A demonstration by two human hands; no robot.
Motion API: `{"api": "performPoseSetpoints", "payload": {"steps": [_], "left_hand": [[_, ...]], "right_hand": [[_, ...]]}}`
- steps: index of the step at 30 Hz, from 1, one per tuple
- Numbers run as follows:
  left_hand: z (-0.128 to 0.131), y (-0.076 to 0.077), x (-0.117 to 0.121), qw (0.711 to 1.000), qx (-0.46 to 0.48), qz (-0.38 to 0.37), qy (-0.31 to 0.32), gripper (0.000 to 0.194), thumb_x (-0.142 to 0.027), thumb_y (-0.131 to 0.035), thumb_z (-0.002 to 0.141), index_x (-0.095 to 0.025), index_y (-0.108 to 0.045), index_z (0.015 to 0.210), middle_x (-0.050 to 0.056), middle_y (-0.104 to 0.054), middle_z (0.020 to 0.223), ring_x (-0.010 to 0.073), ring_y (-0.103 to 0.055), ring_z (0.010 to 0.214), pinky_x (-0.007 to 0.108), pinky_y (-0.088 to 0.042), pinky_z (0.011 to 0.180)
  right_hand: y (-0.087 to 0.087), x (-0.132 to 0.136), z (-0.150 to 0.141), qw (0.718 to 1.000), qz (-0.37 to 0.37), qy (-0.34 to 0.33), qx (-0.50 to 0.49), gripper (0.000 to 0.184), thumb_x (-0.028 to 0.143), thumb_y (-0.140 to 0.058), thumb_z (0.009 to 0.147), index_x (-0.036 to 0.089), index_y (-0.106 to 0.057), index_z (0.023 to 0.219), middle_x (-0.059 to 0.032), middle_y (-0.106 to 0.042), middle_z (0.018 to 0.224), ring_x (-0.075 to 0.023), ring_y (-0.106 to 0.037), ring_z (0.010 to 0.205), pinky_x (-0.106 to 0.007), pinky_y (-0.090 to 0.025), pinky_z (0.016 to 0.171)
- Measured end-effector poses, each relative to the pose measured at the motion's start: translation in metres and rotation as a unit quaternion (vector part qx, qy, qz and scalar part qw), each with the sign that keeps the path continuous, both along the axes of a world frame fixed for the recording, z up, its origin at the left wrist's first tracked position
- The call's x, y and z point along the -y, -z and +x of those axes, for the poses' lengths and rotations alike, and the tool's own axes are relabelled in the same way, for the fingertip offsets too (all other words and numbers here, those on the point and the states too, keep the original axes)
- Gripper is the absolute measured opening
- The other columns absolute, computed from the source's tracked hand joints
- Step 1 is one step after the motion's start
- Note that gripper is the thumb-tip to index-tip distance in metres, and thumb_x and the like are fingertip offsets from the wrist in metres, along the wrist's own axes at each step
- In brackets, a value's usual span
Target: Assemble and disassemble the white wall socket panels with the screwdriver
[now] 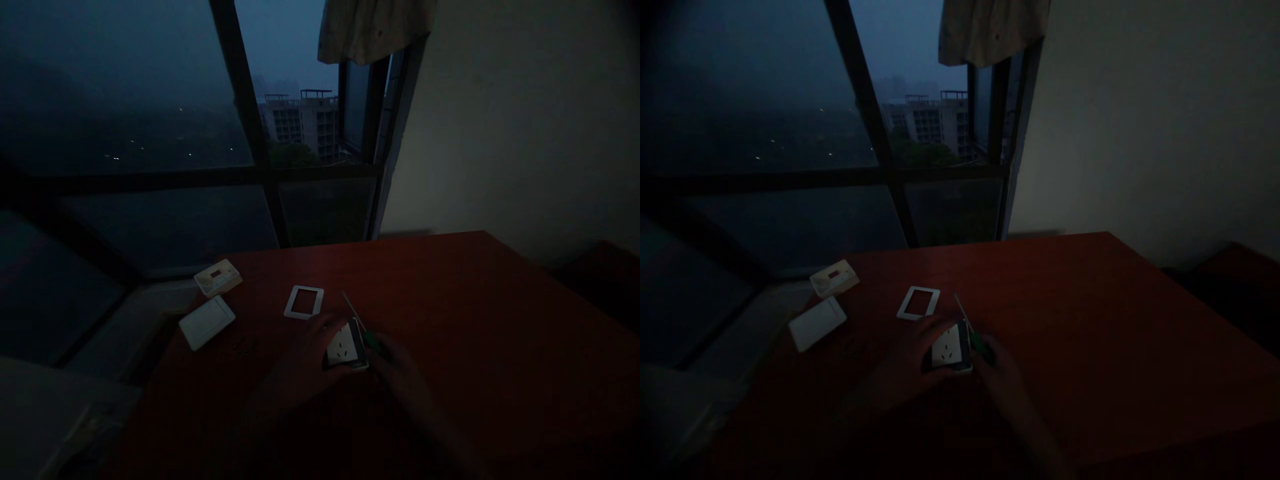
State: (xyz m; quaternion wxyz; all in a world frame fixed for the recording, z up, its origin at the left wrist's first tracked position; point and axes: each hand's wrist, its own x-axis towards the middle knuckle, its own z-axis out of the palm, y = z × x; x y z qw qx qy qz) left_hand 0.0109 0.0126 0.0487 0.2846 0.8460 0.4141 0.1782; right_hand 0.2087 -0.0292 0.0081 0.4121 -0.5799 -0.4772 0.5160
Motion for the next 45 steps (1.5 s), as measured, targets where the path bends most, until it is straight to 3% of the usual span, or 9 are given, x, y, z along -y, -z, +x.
{"api": "performPoseSetpoints", "payload": {"steps": [3,12,17,22,30,33,38,42,45], "left_hand": [[-0.001,0.002,-0.001,1.000,0.000,0.005,0.002,0.071,-0.034,-0.073,0.071,-0.028,-0.041,0.133,0.005,-0.041,0.138,0.0272,-0.038,0.125,0.042,-0.032,0.105],[0.001,-0.002,-0.005,1.000,0.015,0.002,0.021,0.067,-0.030,-0.073,0.070,-0.027,-0.044,0.130,0.006,-0.043,0.135,0.0263,-0.040,0.123,0.041,-0.033,0.104],[-0.001,0.000,-0.006,1.000,0.007,0.008,0.024,0.067,-0.036,-0.073,0.071,-0.027,-0.043,0.131,0.006,-0.042,0.136,0.0264,-0.040,0.123,0.041,-0.033,0.104],[-0.002,-0.002,-0.005,1.000,0.003,0.003,0.030,0.066,-0.037,-0.072,0.073,-0.028,-0.043,0.132,0.005,-0.041,0.137,0.0265,-0.041,0.123,0.041,-0.034,0.104],[-0.011,-0.002,0.000,1.000,-0.012,0.005,-0.007,0.079,-0.041,-0.074,0.070,-0.030,-0.034,0.137,0.007,-0.034,0.143,0.0289,-0.036,0.129,0.044,-0.034,0.105],[-0.025,-0.001,0.003,0.998,-0.035,0.031,-0.044,0.072,-0.041,-0.071,0.072,-0.028,-0.038,0.135,0.007,-0.037,0.142,0.0282,-0.038,0.127,0.043,-0.035,0.104],[-0.076,0.000,0.006,0.968,-0.132,0.071,-0.201,0.036,-0.034,-0.047,0.087,-0.022,-0.054,0.120,0.009,-0.054,0.126,0.0273,-0.051,0.115,0.043,-0.041,0.098],[-0.126,0.004,0.009,0.955,-0.204,0.068,-0.203,0.028,-0.027,-0.041,0.087,-0.024,-0.062,0.106,0.006,-0.061,0.117,0.0265,-0.056,0.108,0.041,-0.043,0.094],[-0.146,0.008,0.009,0.953,-0.209,0.058,-0.210,0.028,-0.033,-0.041,0.089,-0.025,-0.062,0.104,0.005,-0.062,0.115,0.0258,-0.056,0.107,0.040,-0.043,0.093]], "right_hand": [[0.003,0.000,0.000,1.000,0.016,0.005,-0.022,0.036,0.045,-0.057,0.079,0.020,-0.062,0.103,-0.0059,-0.067,0.098,-0.0227,-0.061,0.090,-0.030,-0.047,0.076],[0.006,0.001,0.000,1.000,0.006,-0.011,-0.025,0.036,0.044,-0.054,0.081,0.019,-0.059,0.107,-0.0034,-0.066,0.085,-0.0179,-0.060,0.073,-0.026,-0.045,0.061],[0.001,0.001,-0.002,1.000,0.001,-0.002,0.003,0.033,0.042,-0.055,0.080,0.019,-0.060,0.103,-0.0048,-0.066,0.094,-0.0191,-0.061,0.081,-0.026,-0.045,0.068],[-0.002,0.000,-0.002,1.000,-0.003,-0.007,0.002,0.035,0.043,-0.053,0.081,0.019,-0.059,0.106,-0.0046,-0.066,0.093,-0.0190,-0.061,0.078,-0.026,-0.045,0.065],[-0.002,0.001,0.001,1.000,0.004,0.012,-0.009,0.035,0.045,-0.056,0.079,0.020,-0.062,0.102,-0.0051,-0.067,0.095,-0.0205,-0.061,0.084,-0.027,-0.046,0.069],[-0.004,0.004,0.003,0.999,-0.028,0.018,-0.024,0.038,0.048,-0.056,0.078,0.021,-0.061,0.104,-0.0029,-0.065,0.085,-0.0175,-0.059,0.072,-0.024,-0.044,0.059],[-0.002,0.009,0.005,0.996,-0.046,0.039,-0.058,0.041,0.050,-0.057,0.078,0.021,-0.058,0.107,0.0005,-0.060,0.074,-0.0136,-0.054,0.060,-0.022,-0.041,0.053],[-0.003,0.010,0.007,0.996,-0.040,0.051,-0.065,0.040,0.052,-0.059,0.076,0.021,-0.060,0.102,0.0009,-0.060,0.072,-0.0138,-0.053,0.059,-0.022,-0.038,0.051],[-0.005,0.009,0.007,0.995,-0.053,0.054,-0.058,0.042,0.054,-0.060,0.074,0.021,-0.060,0.101,0.0022,-0.058,0.067,-0.0132,-0.051,0.055,-0.021,-0.037,0.048]]}}
